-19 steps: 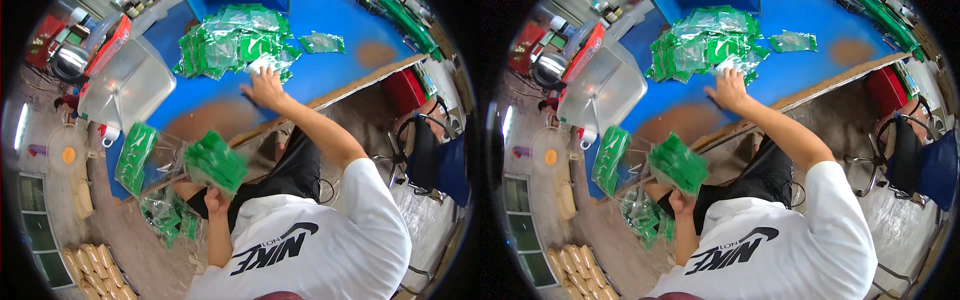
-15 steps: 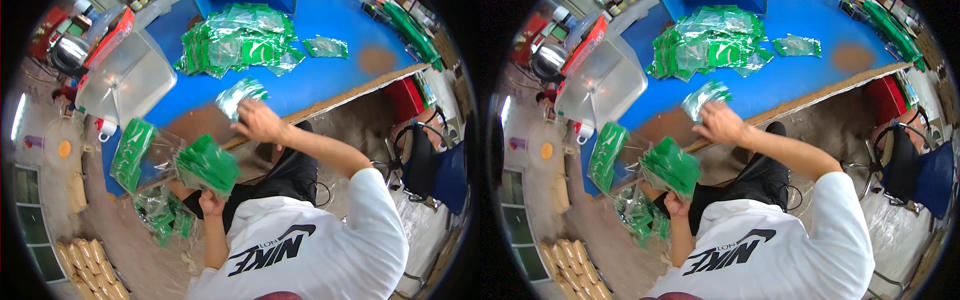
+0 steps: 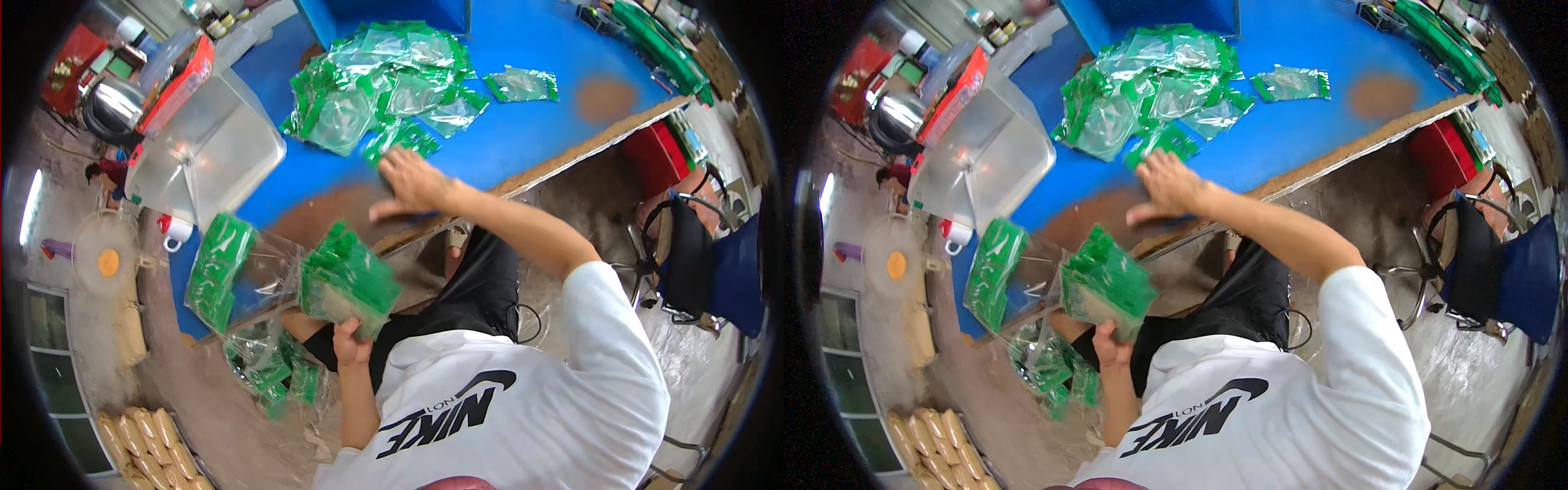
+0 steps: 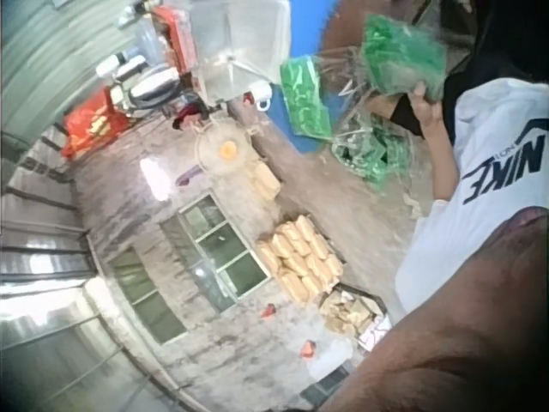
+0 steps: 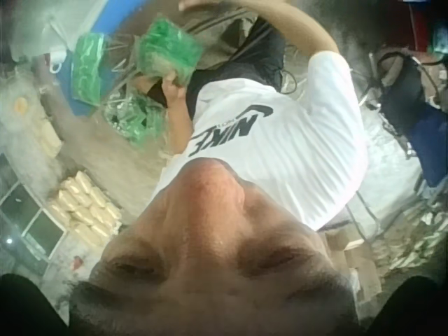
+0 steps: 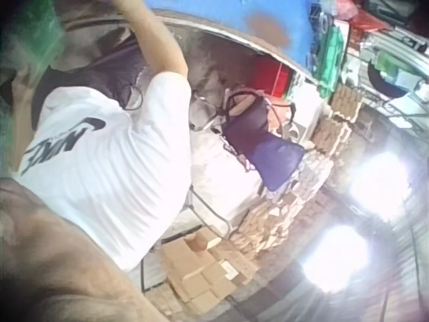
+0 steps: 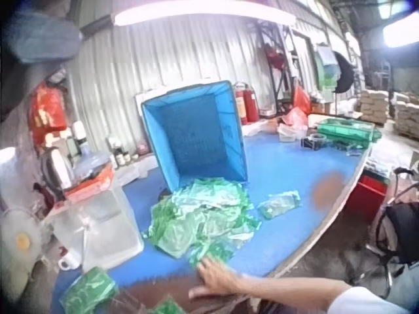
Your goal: The recorder sorts green plastic packets from a blue crate and packs them into a large clear plastic bag.
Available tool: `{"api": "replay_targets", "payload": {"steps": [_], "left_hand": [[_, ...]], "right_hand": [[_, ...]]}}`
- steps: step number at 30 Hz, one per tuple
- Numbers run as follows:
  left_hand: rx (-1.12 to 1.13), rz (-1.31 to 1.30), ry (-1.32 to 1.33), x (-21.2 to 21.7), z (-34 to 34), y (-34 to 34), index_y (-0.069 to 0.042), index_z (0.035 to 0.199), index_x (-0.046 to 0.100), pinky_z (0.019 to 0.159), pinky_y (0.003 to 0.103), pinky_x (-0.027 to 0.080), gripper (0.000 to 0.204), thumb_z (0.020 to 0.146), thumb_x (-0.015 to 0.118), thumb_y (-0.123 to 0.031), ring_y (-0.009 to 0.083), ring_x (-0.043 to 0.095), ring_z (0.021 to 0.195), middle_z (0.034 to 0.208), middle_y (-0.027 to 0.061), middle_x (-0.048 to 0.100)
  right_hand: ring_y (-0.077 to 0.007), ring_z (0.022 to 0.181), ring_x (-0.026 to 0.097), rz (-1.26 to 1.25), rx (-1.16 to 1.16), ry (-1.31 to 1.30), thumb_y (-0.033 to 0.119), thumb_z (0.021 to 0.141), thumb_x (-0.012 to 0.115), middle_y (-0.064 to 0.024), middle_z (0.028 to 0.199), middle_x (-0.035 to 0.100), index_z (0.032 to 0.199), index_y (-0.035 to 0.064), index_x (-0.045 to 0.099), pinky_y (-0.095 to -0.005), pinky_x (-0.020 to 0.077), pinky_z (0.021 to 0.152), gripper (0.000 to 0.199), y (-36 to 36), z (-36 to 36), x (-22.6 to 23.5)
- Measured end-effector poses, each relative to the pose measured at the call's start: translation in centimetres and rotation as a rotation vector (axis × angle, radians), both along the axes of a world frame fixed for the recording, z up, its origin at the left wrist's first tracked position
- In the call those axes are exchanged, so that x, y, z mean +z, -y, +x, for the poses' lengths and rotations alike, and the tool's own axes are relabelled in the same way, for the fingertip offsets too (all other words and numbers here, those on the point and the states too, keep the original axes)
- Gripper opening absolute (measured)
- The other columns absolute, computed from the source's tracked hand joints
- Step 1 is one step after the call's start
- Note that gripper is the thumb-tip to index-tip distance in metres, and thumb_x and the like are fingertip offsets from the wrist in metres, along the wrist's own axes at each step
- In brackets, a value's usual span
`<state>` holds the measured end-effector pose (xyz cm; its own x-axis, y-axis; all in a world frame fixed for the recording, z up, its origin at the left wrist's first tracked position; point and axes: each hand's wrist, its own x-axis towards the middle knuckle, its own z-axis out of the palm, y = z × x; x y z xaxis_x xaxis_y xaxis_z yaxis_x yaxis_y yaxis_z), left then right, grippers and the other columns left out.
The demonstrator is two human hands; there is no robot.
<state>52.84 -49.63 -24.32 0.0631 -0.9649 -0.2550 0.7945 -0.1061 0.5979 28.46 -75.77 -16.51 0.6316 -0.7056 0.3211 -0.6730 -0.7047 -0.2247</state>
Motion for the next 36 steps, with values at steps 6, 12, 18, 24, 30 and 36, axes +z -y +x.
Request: {"api": "replay_targets", "payload": {"steps": [6,12,18,24,30,36], "left_hand": [[-0.072,-0.130,-0.173,-3.1,3.7,-1.7,-0.003,0.138,0.052,0.111,0.053,0.040,0.058,0.080,0.060,-0.010,0.0358,0.048,0.132,0.145,0.0166,0.049],[-0.172,-0.341,-0.405,3.8,-1.6,2.3,-0.008,0.149,0.038,0.118,0.068,0.009,0.064,0.090,0.061,-0.017,0.0392,0.029,0.145,0.154,0.0160,0.038],[0.101,-0.172,-0.303,2.5,-0.6,1.5,-0.008,0.147,0.041,0.118,0.068,0.014,0.070,0.084,0.071,-0.018,0.0369,0.035,0.142,0.149,0.0147,0.045],[0.140,-0.114,-0.285,3.3,1.2,-0.7,-0.003,0.135,0.053,0.108,0.043,0.044,0.060,0.078,0.072,-0.009,0.0288,0.057,0.122,0.131,0.0109,0.061],[0.177,-0.006,-0.158,1.2,1.0,-0.6,0.000,0.135,0.050,0.108,0.043,0.043,0.057,0.081,0.068,-0.009,0.0300,0.055,0.123,0.132,0.0122,0.058],[0.179,0.073,-0.174,2.0,-0.1,0.6,-0.002,0.136,0.048,0.109,0.044,0.043,0.063,0.078,0.071,-0.006,0.0290,0.055,0.124,0.131,0.0103,0.059]], "right_hand": [[-0.0357,0.099,0.059,-0.051,0.322,0.268,0.016,0.084,0.071,-0.0139,0.100,0.059,0.112,0.0013,0.052,-0.0412,0.0481,0.086,0.037,-8.1,-0.6,1.1],[-0.0097,0.080,0.056,1.096,-0.053,1.479,0.012,0.097,0.062,0.0005,0.091,0.062,0.102,0.0051,0.054,-0.0288,0.0454,0.070,0.012,-11.9,4.2,2.3],[-0.0248,0.084,0.062,0.735,0.020,0.646,0.038,0.105,0.043,-0.0135,0.086,0.063,0.092,0.0018,0.061,-0.0378,0.0472,0.078,0.042,-8.4,5.6,4.0],[-0.0387,0.137,0.039,-0.145,0.172,0.123,0.048,0.099,0.048,-0.0239,0.143,0.045,0.131,0.0039,0.052,-0.0535,0.0263,0.116,0.055,-1.7,6.7,1.0],[-0.0403,0.119,0.054,0.420,0.529,0.222,0.033,0.099,0.052,-0.0204,0.127,0.058,0.107,0.0017,0.063,-0.0484,0.0432,0.101,0.034,-6.1,5.2,3.6],[-0.0438,0.130,0.042,-0.117,0.050,0.004,0.046,0.099,0.050,-0.0246,0.132,0.051,0.130,-0.0004,0.054,-0.0539,0.0331,0.110,0.056,2.6,3.8,1.9]]}}
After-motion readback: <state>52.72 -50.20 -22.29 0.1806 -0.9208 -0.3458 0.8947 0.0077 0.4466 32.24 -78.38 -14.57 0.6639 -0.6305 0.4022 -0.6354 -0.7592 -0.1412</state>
